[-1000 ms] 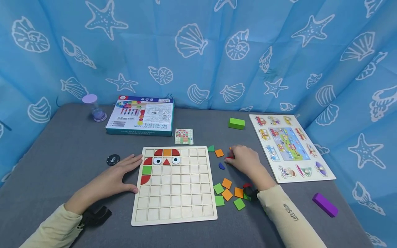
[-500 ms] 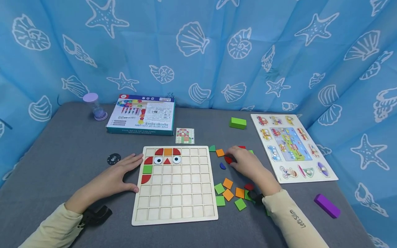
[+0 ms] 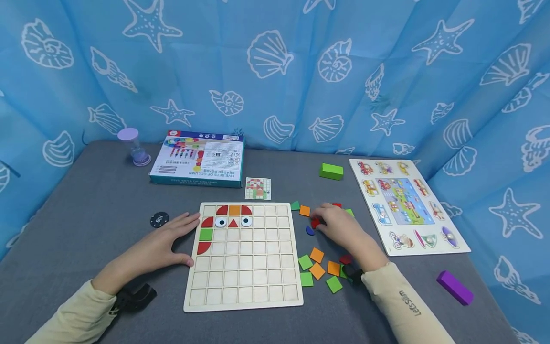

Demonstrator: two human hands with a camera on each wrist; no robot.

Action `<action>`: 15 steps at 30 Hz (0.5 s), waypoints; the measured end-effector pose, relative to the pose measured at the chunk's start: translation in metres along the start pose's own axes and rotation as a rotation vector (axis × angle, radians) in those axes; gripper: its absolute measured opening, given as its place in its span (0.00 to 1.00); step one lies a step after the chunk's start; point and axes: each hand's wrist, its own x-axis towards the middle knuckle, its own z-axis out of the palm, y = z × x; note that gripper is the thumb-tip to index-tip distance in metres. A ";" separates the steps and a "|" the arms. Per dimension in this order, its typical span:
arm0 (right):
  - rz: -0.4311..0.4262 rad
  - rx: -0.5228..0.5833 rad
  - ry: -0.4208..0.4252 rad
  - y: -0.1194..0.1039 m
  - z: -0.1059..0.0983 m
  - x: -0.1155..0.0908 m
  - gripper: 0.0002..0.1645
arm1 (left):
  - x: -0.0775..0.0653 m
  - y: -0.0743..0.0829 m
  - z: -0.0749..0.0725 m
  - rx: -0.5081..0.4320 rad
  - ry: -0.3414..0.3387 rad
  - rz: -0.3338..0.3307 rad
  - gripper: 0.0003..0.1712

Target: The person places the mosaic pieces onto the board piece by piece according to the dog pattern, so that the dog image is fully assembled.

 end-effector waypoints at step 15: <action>-0.015 -0.093 0.011 0.000 -0.003 0.001 0.13 | 0.000 0.001 -0.001 -0.005 0.003 0.001 0.55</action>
